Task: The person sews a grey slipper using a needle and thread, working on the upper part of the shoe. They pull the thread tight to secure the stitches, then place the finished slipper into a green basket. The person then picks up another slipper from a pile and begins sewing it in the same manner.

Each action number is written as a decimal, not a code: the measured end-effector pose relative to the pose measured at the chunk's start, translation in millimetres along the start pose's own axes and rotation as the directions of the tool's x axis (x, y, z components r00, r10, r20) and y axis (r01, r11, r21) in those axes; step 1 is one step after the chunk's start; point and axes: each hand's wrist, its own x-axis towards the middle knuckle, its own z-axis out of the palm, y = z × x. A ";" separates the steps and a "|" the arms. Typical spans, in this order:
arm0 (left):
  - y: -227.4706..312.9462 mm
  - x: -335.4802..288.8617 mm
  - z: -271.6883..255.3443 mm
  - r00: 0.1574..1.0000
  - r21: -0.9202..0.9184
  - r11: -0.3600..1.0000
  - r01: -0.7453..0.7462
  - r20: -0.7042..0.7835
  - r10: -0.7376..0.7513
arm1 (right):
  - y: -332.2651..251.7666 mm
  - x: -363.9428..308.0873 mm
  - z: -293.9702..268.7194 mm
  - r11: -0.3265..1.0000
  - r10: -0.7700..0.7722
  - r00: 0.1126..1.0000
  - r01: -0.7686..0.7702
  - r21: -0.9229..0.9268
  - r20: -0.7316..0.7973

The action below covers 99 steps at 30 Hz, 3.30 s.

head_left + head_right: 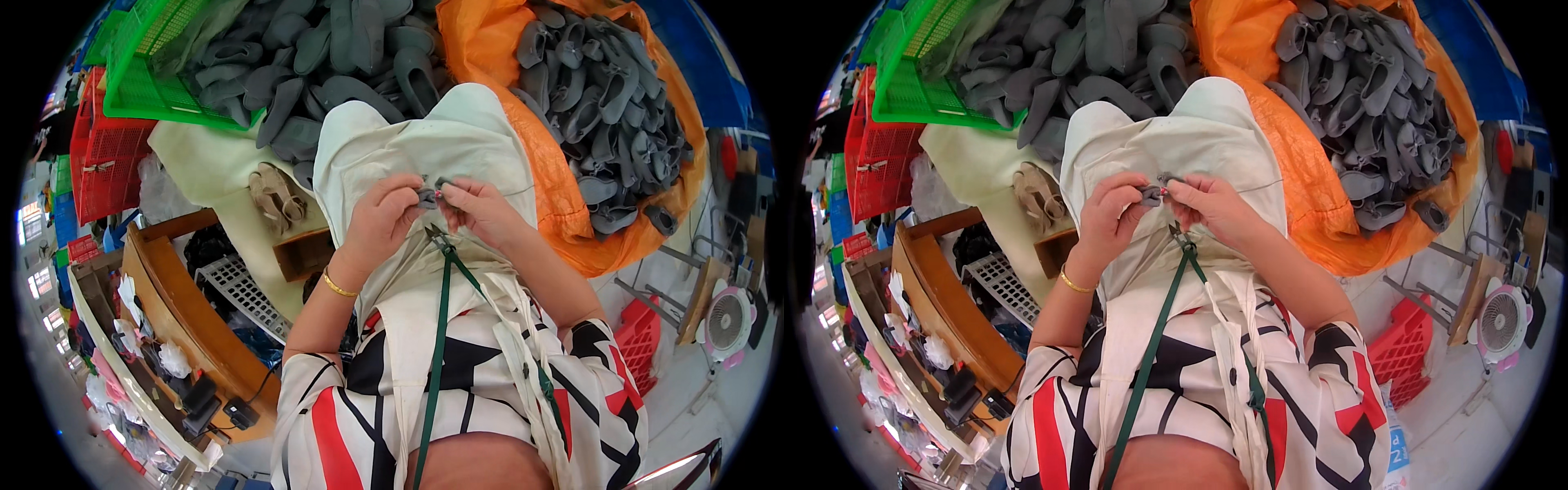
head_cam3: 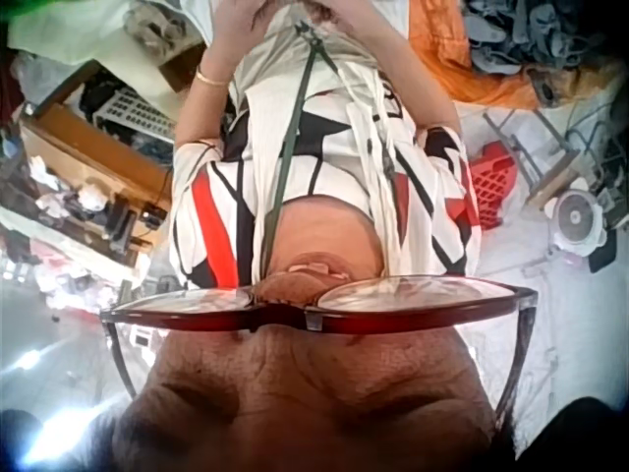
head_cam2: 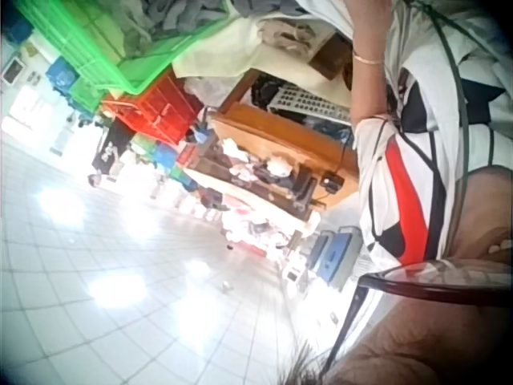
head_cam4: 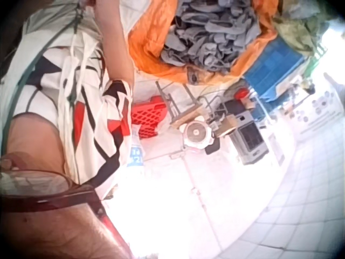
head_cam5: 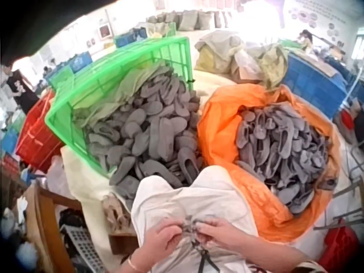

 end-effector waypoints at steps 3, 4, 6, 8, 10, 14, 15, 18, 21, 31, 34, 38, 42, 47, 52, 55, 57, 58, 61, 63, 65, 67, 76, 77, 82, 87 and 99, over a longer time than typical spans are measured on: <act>-10.7 -15.3 1.8 0.997 -0.037 0.996 0.083 -0.002 -0.083 | -2.9 5.8 9.5 0.860 -0.380 0.919 0.308 -0.408 -0.108; -12.3 -18.7 1.1 0.982 -0.142 0.972 0.187 0.009 -0.188 | -2.5 7.3 9.4 0.843 -0.396 0.914 0.323 -0.430 -0.090; -13.7 -18.8 -0.3 0.939 -0.393 0.858 0.332 0.049 -0.341 | 1.5 7.4 8.2 0.808 -0.425 0.903 0.350 -0.475 -0.058; -12.4 -11.7 -2.8 0.896 -0.654 0.648 0.391 0.111 -0.429 | 3.7 5.4 10.5 0.775 -0.446 0.892 0.342 -0.532 -0.077; -11.8 -6.7 -5.6 0.844 -0.631 0.579 0.517 0.262 -0.468 | 4.1 6.2 13.0 0.703 -0.492 0.869 0.363 -0.612 -0.049; -18.7 -8.5 1.9 0.828 -0.491 0.667 0.560 0.331 -0.452 | 7.2 5.0 15.6 0.527 -0.577 0.816 0.410 -0.744 0.041; -18.3 -7.9 3.2 0.840 -0.458 0.705 0.542 0.308 -0.447 | 8.2 4.7 15.2 0.499 -0.589 0.807 0.410 -0.764 0.048; -13.2 -4.0 1.8 0.874 -0.343 0.808 0.480 0.267 -0.406 | 8.7 6.2 15.6 0.430 -0.633 0.772 0.404 -0.808 0.049; -6.9 0.6 -3.3 0.889 -0.247 0.867 0.433 0.278 -0.364 | -6.9 4.9 20.0 0.377 -0.626 0.774 0.408 -0.831 0.096; 6.6 -7.3 7.2 0.714 -0.660 0.357 0.661 0.409 -0.567 | 15.5 2.7 36.6 0.859 -0.493 0.838 0.427 -0.282 -0.235; 4.4 -9.5 7.9 0.697 -0.691 0.271 0.671 0.461 -0.549 | 10.8 0.5 25.5 0.646 -0.660 0.748 0.519 -0.559 -0.068; 1.0 -12.7 7.1 0.768 -0.640 0.451 0.622 0.383 -0.513 | -1.2 -7.5 17.8 0.561 -0.617 0.787 0.464 -0.685 0.028; 2.8 -5.7 -7.8 0.892 -0.262 0.861 0.436 0.254 -0.375 | -12.1 -13.4 5.0 0.806 -0.439 0.887 0.319 -0.498 -0.144; 3.5 -10.5 -12.5 0.951 -0.106 0.967 0.232 0.234 -0.202 | -27.9 -22.6 4.1 0.825 -0.206 0.978 0.183 -0.535 0.017; 5.1 -12.1 -12.0 0.987 -0.001 1.000 0.024 0.157 -0.023 | -37.9 -26.5 11.4 0.616 -0.104 0.980 0.196 -0.763 0.167; 7.2 -11.2 -12.8 0.992 0.045 0.998 -0.035 0.123 0.030 | -33.3 -25.4 8.9 0.587 -0.149 0.962 0.273 -0.762 0.230; 8.5 -10.8 -13.4 0.993 0.062 0.997 -0.054 0.106 0.047 | -36.1 -25.5 11.3 0.589 -0.136 0.961 0.273 -0.761 0.239; 9.0 -10.8 -13.6 0.994 0.067 0.996 -0.060 0.100 0.053 | -36.9 -25.7 12.3 0.590 -0.130 0.961 0.272 -0.760 0.243; 9.9 -11.7 -14.2 0.993 0.076 0.994 -0.072 0.097 0.065 | -35.7 -25.9 12.5 0.582 -0.137 0.956 0.290 -0.760 0.260; 10.7 -12.5 -14.7 0.993 0.076 0.995 -0.071 0.101 0.064 | -36.6 -26.3 12.3 0.556 -0.123 0.956 0.289 -0.779 0.267; 12.0 -13.5 -15.3 0.993 0.072 0.995 -0.063 0.104 0.055 | -38.4 -26.5 12.3 0.535 -0.113 0.954 0.293 -0.792 0.277; 12.0 -13.3 -15.9 0.992 0.073 0.995 -0.066 0.110 0.058 | -39.9 -26.8 12.5 0.518 -0.110 0.952 0.300 -0.801 0.285; 15.8 -18.3 -15.9 0.992 -0.023 0.997 -0.068 0.108 0.070 | -27.0 -18.7 5.6 0.651 -0.139 0.910 0.381 -0.657 0.390; 17.5 -18.7 -16.4 0.993 -0.042 0.997 -0.065 0.101 0.069 | -26.0 -19.1 7.3 0.665 -0.131 0.908 0.378 -0.645 0.397; 22.7 -21.2 -18.3 0.994 -0.112 0.993 -0.047 0.097 0.058 | -17.1 -19.3 13.3 0.721 -0.148 0.898 0.385 -0.576 0.414; 24.3 -23.8 -18.5 0.996 -0.126 0.990 -0.065 0.052 0.072 | -13.5 -23.0 19.8 0.845 -0.016 0.939 0.197 -0.498 0.343; 25.1 -22.2 -14.6 0.997 -0.145 0.987 -0.068 0.010 0.071 | -16.9 -20.8 2.6 0.852 0.006 0.910 0.213 -0.479 0.416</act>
